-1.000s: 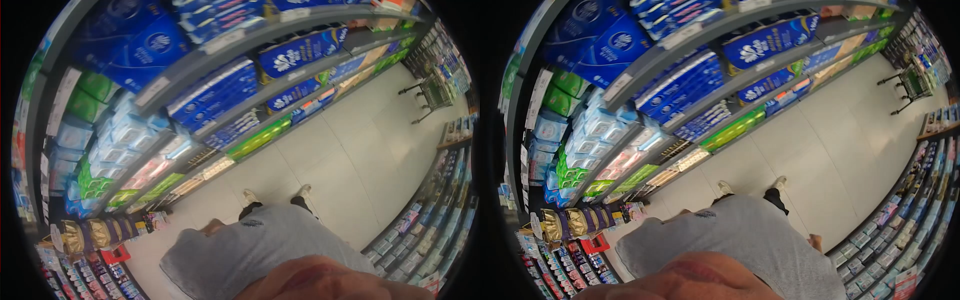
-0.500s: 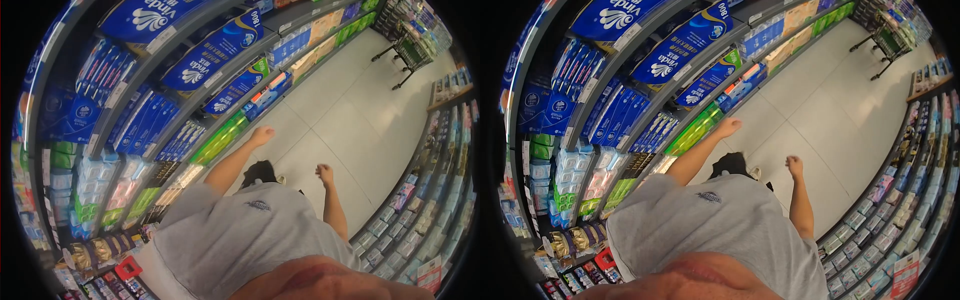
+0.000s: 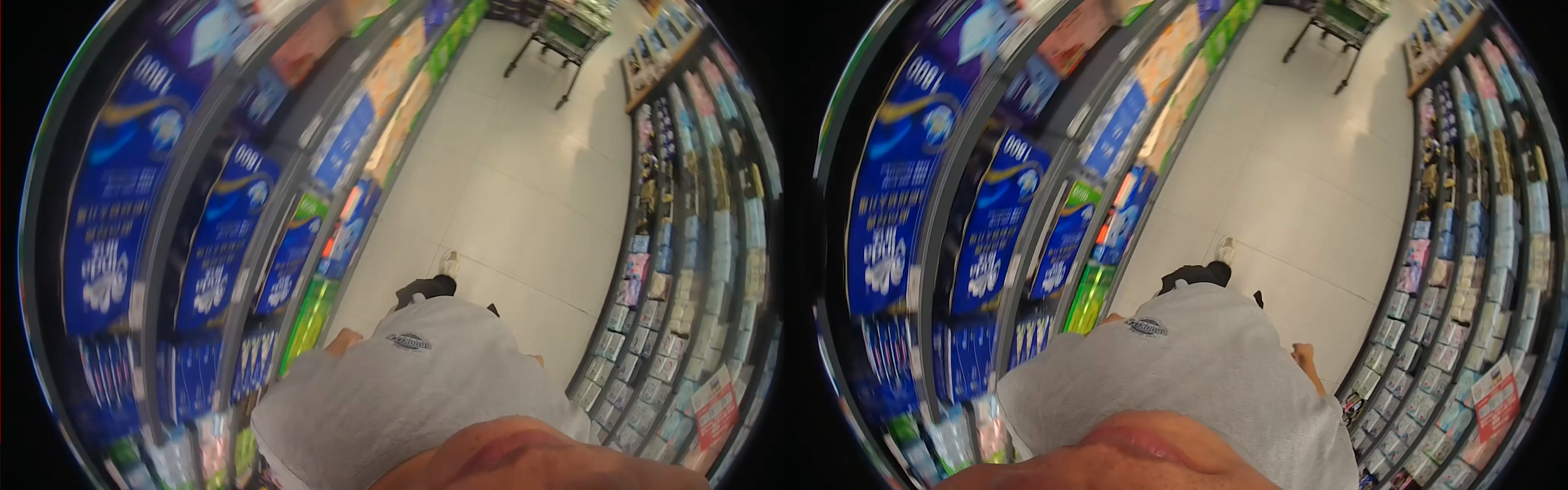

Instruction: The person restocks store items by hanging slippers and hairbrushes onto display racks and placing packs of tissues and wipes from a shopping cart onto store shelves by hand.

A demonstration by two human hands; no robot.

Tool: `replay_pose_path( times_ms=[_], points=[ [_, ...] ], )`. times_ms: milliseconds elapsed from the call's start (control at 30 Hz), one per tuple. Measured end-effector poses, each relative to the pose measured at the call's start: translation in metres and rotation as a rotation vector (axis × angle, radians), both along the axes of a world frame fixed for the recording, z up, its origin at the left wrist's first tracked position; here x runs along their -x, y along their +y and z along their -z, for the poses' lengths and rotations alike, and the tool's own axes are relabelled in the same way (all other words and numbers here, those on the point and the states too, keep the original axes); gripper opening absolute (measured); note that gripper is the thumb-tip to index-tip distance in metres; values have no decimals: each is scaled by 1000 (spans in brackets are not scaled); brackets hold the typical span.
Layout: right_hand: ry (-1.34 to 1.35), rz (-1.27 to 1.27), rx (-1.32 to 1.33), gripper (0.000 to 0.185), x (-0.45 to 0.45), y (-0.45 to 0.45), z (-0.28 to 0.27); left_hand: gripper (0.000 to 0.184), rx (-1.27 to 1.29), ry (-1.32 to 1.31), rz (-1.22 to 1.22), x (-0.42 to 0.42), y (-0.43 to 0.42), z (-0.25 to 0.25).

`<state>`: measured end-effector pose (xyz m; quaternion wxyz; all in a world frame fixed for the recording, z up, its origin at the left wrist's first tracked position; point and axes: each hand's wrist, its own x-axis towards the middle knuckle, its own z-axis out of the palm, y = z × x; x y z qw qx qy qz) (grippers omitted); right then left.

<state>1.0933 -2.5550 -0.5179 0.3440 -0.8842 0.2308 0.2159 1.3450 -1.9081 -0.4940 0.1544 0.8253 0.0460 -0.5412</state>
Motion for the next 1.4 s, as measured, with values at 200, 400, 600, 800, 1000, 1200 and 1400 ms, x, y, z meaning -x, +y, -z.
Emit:
replay_pose_path(
  times_ms=[200, 400, 600, 800, 1000, 1200, 1400],
  points=[
    [362, 666, -236, 21, -101, -56, -56, 42, 59, -215, 459, -223, -87, -7],
    [12, 835, -395, 22, -330, -50, -144, 34, 495, -621, -109, -459, -321, -98],
    [-20, 815, -376, 19, -419, -91, -136, 25, 855, -537, -83, -523, -458, -174],
    [306, 1004, -439, 23, -433, -160, -67, 32, 287, -231, 354, -564, -375, -17],
    [373, 900, -402, 29, -547, -256, -62, 27, 32, -228, 1146, -639, -299, -37],
    [42, 606, -214, 21, -790, -393, -93, 20, 144, -346, 34, -793, -448, -64],
    [-312, 598, -284, 21, -975, -454, -158, 22, 694, -382, -436, -906, -657, -134]
  ],
)
